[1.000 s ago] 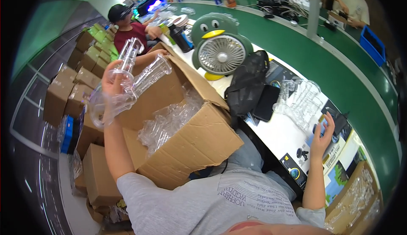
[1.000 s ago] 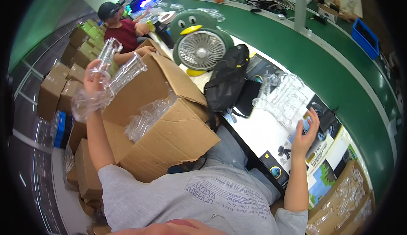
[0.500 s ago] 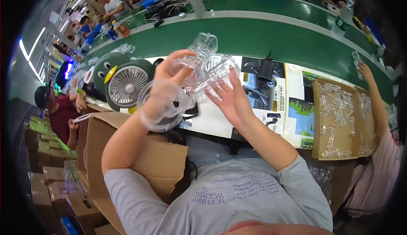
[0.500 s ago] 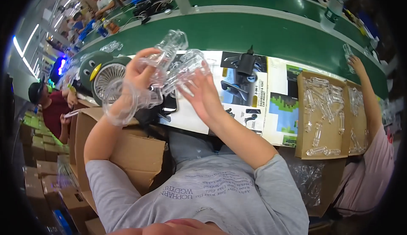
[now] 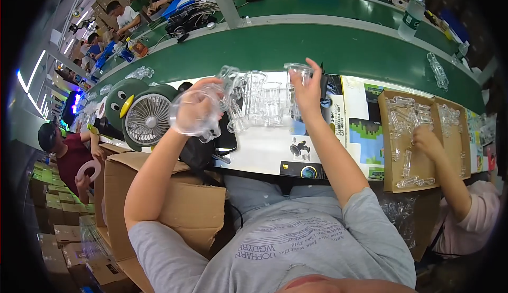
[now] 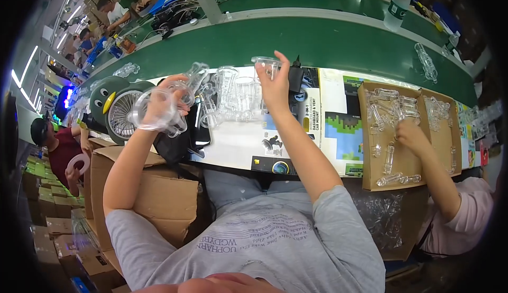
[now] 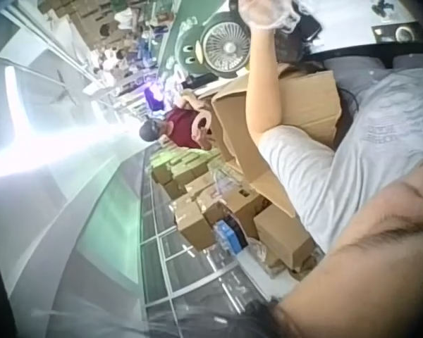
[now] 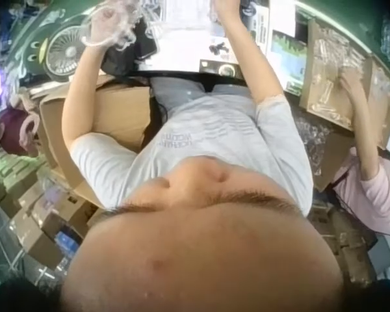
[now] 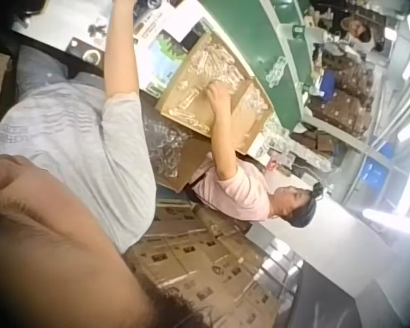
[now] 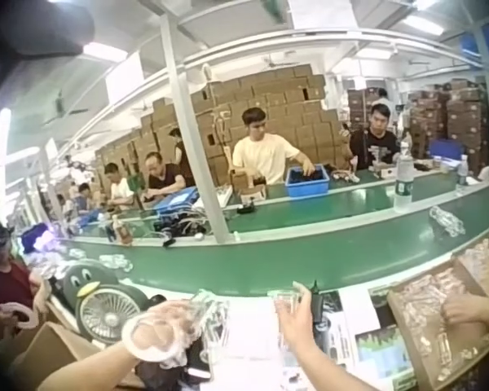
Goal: Assembling and inspecting clear plastic components for a product, using a squeeze bottle to apply liquid and fitting parts together.
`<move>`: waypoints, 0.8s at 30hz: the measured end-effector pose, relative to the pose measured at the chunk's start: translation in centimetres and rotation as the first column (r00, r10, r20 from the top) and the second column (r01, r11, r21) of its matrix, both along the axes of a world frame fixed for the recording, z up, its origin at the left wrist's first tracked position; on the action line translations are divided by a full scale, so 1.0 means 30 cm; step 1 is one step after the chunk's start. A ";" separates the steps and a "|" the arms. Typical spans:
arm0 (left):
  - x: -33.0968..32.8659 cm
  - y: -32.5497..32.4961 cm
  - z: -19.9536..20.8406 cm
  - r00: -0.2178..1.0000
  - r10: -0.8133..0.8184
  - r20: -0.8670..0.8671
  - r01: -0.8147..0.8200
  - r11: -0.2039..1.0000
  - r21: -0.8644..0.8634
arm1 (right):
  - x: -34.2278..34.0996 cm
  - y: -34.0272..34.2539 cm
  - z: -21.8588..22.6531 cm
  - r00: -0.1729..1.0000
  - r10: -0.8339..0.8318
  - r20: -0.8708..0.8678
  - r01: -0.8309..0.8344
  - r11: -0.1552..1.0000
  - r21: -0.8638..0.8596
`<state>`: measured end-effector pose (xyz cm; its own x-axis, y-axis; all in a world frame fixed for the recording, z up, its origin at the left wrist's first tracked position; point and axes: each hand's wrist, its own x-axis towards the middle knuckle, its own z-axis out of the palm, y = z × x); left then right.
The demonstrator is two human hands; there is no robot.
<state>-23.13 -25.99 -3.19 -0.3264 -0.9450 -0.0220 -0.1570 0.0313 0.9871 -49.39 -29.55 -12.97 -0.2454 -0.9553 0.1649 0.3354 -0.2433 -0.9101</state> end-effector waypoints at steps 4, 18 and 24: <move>-0.040 -0.048 -0.060 0.830 0.154 0.536 -0.047 0.977 -0.207 | -0.017 -0.074 -0.198 0.898 0.079 -0.433 0.008 0.981 0.194; -0.066 -0.061 -0.054 0.641 -0.088 0.763 0.176 0.984 -0.035 | -0.039 0.050 -0.144 0.663 0.020 -0.748 0.081 0.992 0.098; -0.065 -0.034 0.049 0.621 0.044 0.783 0.098 0.986 -0.133 | -0.050 0.058 -0.132 0.583 0.016 -0.812 0.064 0.996 0.065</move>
<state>-25.07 -27.02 -1.73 -0.2784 -0.9498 -0.1430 -0.8622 0.1815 0.4730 -50.90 -27.81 -16.93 -0.0710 -0.9700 0.2326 -0.5568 -0.1549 -0.8161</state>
